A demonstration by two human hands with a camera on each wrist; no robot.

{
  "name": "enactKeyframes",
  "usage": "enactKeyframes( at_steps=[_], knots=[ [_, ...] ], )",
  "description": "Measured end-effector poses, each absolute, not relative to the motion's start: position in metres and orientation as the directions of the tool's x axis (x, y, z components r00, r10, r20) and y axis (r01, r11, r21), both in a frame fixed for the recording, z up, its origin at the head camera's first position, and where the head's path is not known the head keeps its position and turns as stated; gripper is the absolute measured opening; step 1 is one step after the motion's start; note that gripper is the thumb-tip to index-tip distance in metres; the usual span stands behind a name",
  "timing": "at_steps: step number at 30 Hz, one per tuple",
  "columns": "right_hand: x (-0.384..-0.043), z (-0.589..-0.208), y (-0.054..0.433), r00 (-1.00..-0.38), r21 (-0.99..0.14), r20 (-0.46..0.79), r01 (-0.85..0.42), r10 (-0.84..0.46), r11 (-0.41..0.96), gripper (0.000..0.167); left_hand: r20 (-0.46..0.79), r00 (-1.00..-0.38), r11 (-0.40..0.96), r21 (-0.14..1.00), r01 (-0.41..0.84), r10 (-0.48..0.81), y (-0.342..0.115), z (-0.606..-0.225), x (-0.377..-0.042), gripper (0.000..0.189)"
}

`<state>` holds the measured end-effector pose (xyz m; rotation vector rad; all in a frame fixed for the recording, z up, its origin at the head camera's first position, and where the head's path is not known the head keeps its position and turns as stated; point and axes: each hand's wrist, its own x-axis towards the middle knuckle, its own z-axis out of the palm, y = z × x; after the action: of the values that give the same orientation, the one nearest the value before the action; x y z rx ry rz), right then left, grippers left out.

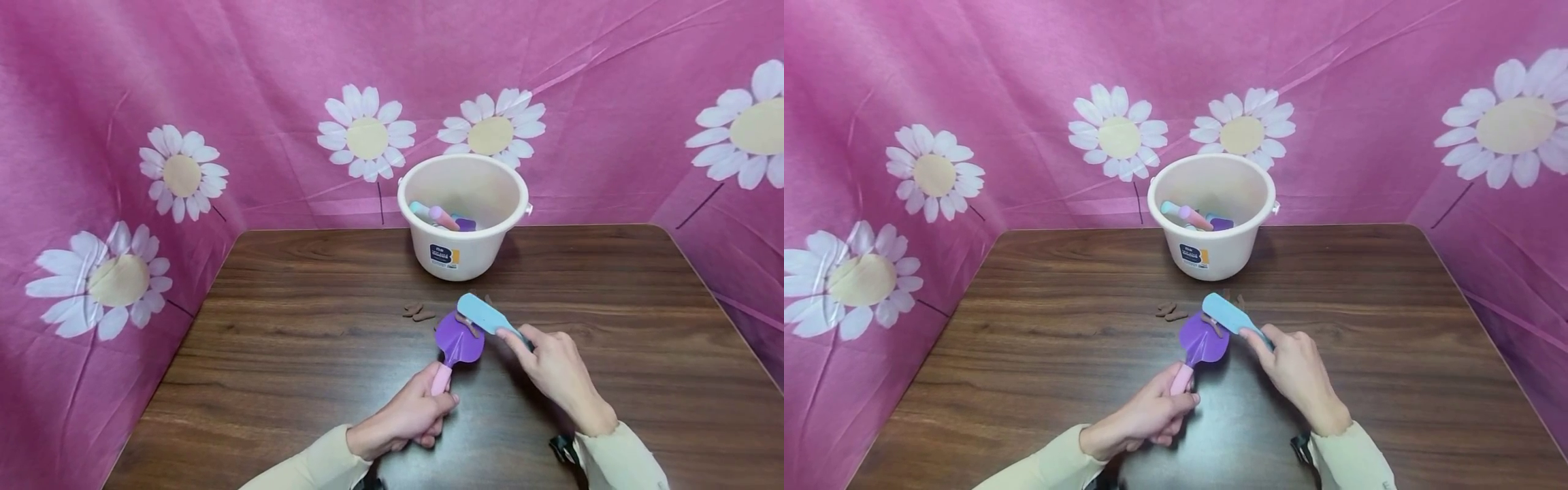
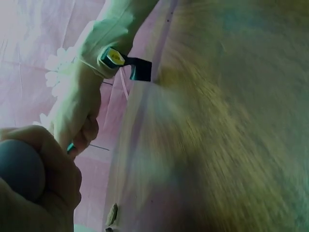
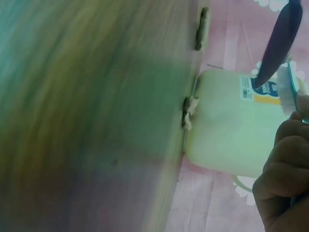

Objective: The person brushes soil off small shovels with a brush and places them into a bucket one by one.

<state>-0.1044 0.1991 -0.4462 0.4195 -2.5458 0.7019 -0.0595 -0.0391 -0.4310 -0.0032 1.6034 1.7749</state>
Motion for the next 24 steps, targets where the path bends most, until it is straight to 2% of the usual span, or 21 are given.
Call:
enactKeyframes(
  at_steps=[7,11,15,24],
  knots=[
    [-0.108,-0.441,0.203,-0.815,-0.434,0.569,-0.413,-0.112,0.801,0.029,-0.458,-0.747,0.034,0.861,-0.507,0.482,-0.037,-0.431,-0.061,0.017],
    [-0.104,-0.434,0.198,-0.817,-0.440,0.527,-0.496,-0.232,0.748,0.031,-0.455,-0.766,0.028,0.866,-0.498,0.455,-0.038,-0.432,-0.061,0.018],
    [-0.098,-0.431,0.190,-0.784,-0.409,0.488,-0.594,-0.384,0.693,0.037,-0.454,-0.779,0.027,0.870,-0.492,0.433,-0.038,-0.432,-0.061,0.017],
    [-0.100,-0.436,0.191,-0.783,-0.393,0.483,-0.593,-0.391,0.703,0.039,-0.448,-0.784,0.017,0.872,-0.489,0.430,-0.041,-0.431,-0.060,0.017]
  ],
)
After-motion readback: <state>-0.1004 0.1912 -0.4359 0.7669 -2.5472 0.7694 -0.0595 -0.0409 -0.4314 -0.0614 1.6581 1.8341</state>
